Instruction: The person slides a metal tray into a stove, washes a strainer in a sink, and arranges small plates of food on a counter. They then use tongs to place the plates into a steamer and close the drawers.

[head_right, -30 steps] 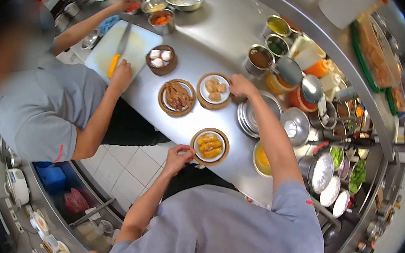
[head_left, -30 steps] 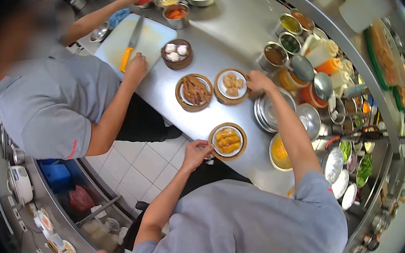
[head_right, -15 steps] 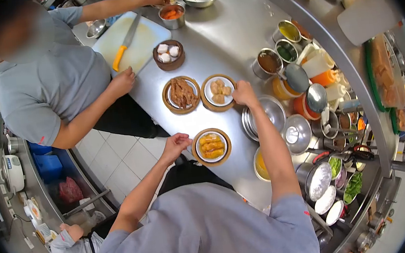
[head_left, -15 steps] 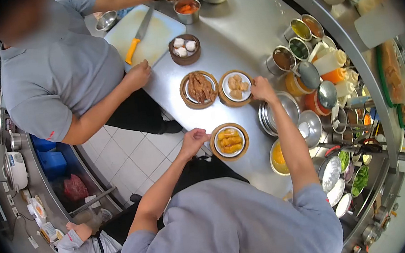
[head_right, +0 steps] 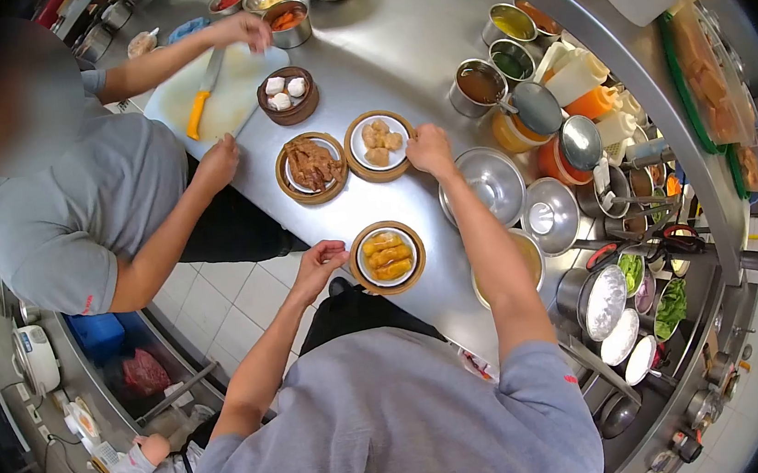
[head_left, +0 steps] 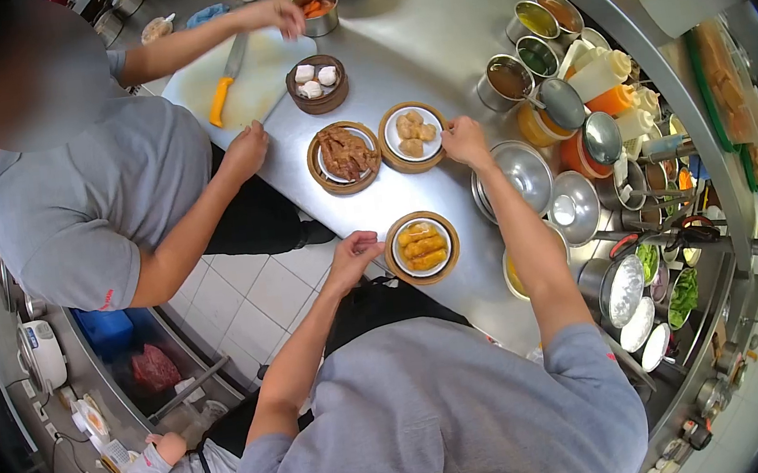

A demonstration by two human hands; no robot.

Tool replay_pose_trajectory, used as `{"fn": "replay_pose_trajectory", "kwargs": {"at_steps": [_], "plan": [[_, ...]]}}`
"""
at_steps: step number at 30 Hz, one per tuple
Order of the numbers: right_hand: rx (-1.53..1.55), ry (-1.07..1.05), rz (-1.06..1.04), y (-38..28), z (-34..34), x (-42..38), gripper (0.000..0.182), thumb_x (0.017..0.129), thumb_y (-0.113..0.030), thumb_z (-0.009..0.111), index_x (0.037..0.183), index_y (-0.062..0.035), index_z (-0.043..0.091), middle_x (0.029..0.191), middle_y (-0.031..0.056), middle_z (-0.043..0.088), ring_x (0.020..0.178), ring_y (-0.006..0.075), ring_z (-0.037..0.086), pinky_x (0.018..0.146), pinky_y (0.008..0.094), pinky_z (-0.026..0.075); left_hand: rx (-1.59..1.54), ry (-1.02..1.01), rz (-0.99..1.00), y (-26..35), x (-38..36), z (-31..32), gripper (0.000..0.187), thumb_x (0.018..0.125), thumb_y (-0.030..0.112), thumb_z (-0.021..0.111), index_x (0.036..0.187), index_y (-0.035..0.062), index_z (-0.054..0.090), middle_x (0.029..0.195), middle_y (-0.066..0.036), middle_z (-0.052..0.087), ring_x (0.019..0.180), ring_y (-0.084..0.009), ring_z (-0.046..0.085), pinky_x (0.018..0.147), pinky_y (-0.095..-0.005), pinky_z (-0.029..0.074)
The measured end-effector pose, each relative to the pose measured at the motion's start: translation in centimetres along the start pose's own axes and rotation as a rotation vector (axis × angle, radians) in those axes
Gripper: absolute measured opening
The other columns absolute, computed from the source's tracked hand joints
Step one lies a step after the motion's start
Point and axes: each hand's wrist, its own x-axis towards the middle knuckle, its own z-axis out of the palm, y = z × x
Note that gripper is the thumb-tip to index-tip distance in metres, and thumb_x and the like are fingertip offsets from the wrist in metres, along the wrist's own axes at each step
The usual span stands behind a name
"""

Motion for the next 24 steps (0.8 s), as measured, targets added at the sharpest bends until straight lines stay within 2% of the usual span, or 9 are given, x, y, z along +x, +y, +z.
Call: {"fn": "replay_pose_trajectory", "kwargs": {"at_steps": [7, 10, 16, 19, 24], "plan": [[0.219, 0.032, 0.048, -0.5, 4.0, 1.9, 0.024, 0.079, -0.018, 0.067, 0.083, 0.005, 0.069, 0.084, 0.0267, 0.067, 0.086, 0.0405, 0.067, 0.08, 0.0449, 0.051, -0.009, -0.019, 0.054, -0.4, -0.1, -0.3, 0.037, 0.084, 0.017, 0.076, 0.113, -0.0012, 0.062, 0.101, -0.007, 0.064, 0.094, -0.0129, 0.059, 0.086, -0.0269, 0.049], [0.233, 0.08, 0.059, -0.8, 5.0, 1.9, 0.027, 0.08, -0.021, 0.068, 0.081, 0.0066, 0.068, 0.08, 0.026, 0.068, 0.077, 0.036, 0.069, 0.077, 0.0426, 0.052, -0.024, -0.013, 0.068, -0.8, 0.0, -0.4, 0.041, 0.081, 0.021, 0.079, 0.112, -0.0012, 0.063, 0.1, -0.008, 0.064, 0.094, -0.0142, 0.059, 0.086, -0.028, 0.048], [0.47, -0.046, 0.191, -1.4, 4.1, 1.1, 0.027, 0.087, -0.018, 0.067, 0.081, 0.0082, 0.065, 0.068, 0.0166, 0.067, 0.052, 0.0191, 0.066, 0.049, 0.0329, 0.054, 0.026, -0.008, 0.051, -0.2, -0.2, -0.2, 0.038, 0.082, 0.016, 0.078, 0.112, -0.0008, 0.063, 0.102, -0.007, 0.064, 0.095, -0.0127, 0.059, 0.086, -0.0265, 0.049], [0.551, -0.037, 0.197, -1.4, 4.1, 0.7, 0.025, 0.089, -0.016, 0.066, 0.083, 0.008, 0.065, 0.067, 0.0135, 0.066, 0.054, 0.0172, 0.066, 0.043, 0.0296, 0.053, 0.028, -0.011, 0.048, -0.1, -0.2, 0.0, 0.038, 0.082, 0.017, 0.078, 0.112, -0.0009, 0.063, 0.101, -0.007, 0.065, 0.094, -0.0127, 0.059, 0.086, -0.0266, 0.049], [0.555, -0.022, 0.208, -1.5, 4.3, 0.7, 0.026, 0.09, -0.016, 0.065, 0.081, 0.0079, 0.065, 0.067, 0.0134, 0.066, 0.054, 0.018, 0.066, 0.045, 0.0302, 0.054, 0.025, -0.026, 0.048, -0.1, -0.1, -0.1, 0.037, 0.082, 0.016, 0.077, 0.112, -0.0011, 0.063, 0.101, -0.007, 0.065, 0.094, -0.0126, 0.059, 0.086, -0.0267, 0.049]]}}
